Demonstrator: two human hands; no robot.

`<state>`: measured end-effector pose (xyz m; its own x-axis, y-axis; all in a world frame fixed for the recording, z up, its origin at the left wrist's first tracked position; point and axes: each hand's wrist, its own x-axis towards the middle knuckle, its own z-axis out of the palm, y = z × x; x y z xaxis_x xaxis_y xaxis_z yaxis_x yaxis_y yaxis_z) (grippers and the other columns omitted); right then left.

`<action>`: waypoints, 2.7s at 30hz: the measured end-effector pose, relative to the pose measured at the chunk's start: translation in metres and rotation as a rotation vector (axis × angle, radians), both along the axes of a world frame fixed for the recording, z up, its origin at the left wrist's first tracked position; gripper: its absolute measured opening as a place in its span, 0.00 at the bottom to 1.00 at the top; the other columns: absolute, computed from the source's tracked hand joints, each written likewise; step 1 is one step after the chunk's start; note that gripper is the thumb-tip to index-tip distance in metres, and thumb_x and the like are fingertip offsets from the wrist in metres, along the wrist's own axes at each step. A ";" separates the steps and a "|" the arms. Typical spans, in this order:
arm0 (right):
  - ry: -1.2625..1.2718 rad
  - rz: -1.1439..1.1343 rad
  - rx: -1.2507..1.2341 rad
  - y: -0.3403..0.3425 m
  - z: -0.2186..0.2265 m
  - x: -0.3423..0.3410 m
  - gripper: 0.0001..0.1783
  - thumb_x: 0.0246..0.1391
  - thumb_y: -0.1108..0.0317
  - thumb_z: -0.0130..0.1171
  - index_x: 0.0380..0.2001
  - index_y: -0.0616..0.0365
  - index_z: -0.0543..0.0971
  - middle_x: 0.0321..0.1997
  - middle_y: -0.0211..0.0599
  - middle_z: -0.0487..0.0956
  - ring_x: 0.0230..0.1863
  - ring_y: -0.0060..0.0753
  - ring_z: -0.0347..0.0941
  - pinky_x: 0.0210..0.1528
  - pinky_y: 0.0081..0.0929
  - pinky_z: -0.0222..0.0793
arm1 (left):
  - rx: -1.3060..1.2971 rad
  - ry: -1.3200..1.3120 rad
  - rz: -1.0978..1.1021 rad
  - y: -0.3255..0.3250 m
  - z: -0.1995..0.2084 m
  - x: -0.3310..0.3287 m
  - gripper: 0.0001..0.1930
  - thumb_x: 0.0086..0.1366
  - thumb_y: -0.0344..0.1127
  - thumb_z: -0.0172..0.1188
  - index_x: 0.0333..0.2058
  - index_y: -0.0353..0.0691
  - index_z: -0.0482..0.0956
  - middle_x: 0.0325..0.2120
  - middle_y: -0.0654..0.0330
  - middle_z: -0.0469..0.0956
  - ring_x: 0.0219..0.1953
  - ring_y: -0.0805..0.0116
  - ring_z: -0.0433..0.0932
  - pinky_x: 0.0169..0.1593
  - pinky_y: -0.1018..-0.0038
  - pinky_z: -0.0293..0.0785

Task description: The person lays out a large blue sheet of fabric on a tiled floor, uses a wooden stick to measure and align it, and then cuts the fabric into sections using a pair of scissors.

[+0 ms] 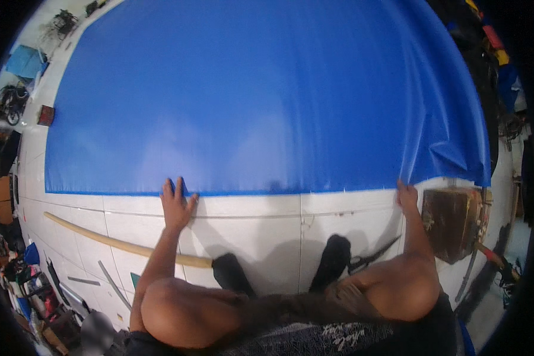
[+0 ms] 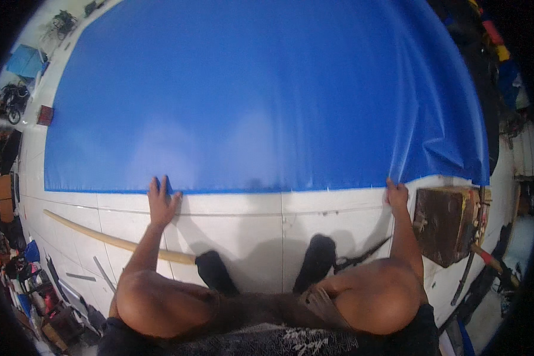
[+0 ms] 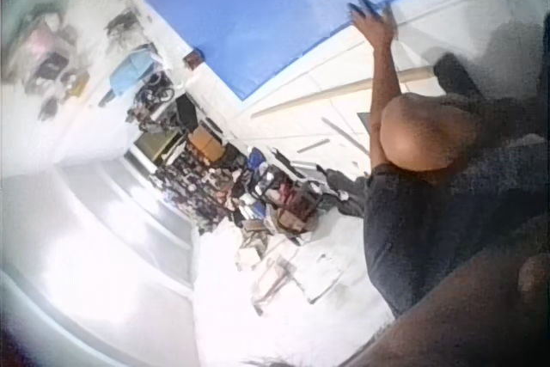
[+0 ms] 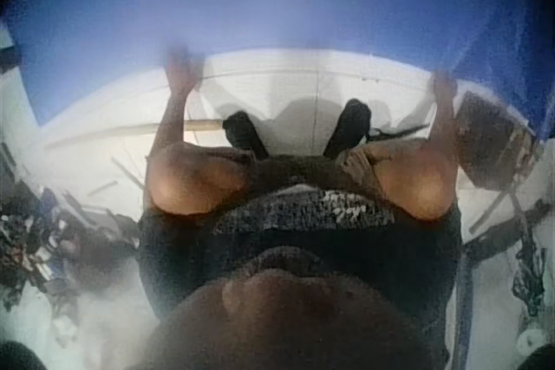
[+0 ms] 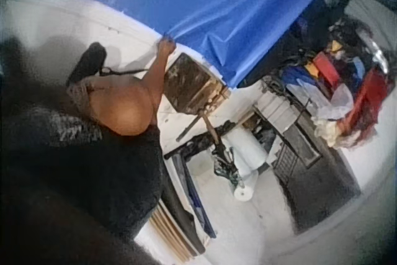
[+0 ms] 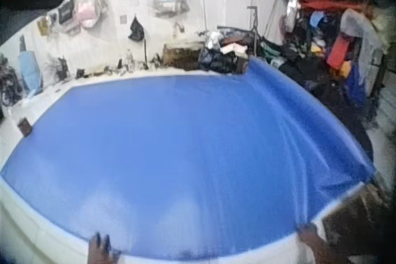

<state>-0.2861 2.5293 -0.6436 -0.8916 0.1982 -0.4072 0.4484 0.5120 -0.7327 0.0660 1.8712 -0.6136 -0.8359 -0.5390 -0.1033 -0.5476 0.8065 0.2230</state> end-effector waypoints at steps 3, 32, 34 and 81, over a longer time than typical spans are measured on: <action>-0.315 0.300 0.268 0.023 0.027 -0.017 0.16 0.56 0.59 0.61 0.23 0.62 0.76 0.18 0.37 0.73 0.15 0.31 0.69 0.17 0.33 0.65 | -0.020 0.096 -0.001 0.000 -0.011 0.002 0.39 0.59 0.56 0.60 0.65 0.43 0.61 0.64 0.32 0.53 0.66 0.33 0.52 0.65 0.43 0.48; 0.579 1.328 0.179 -0.423 0.089 0.197 0.34 0.52 0.44 0.61 0.56 0.55 0.73 0.58 0.49 0.70 0.59 0.50 0.64 0.60 0.48 0.55 | 0.062 0.525 1.433 -0.077 -0.027 0.179 0.31 0.60 0.49 0.62 0.50 0.26 0.67 0.45 0.38 0.69 0.50 0.42 0.70 0.56 0.55 0.67; 0.582 1.456 0.085 -0.457 0.121 0.235 0.37 0.49 0.42 0.62 0.58 0.52 0.72 0.57 0.49 0.70 0.58 0.50 0.65 0.59 0.48 0.56 | -0.115 0.651 1.350 -0.075 -0.029 0.154 0.26 0.62 0.46 0.60 0.45 0.25 0.69 0.44 0.38 0.70 0.48 0.42 0.71 0.56 0.56 0.66; 0.421 0.712 0.657 -0.415 0.022 -0.118 0.30 0.67 0.50 0.41 0.66 0.52 0.58 0.51 0.63 0.72 0.50 0.65 0.70 0.52 0.53 0.67 | -0.179 0.061 0.608 -0.124 -0.020 -0.031 0.42 0.65 0.60 0.48 0.67 0.36 0.52 0.68 0.38 0.45 0.71 0.43 0.43 0.71 0.50 0.35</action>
<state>-0.4039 2.1146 -0.6214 -0.9333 -0.3568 -0.0399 -0.3373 0.9097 -0.2423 0.0354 1.7473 -0.6338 -0.3765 -0.9237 0.0704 -0.9100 0.3830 0.1591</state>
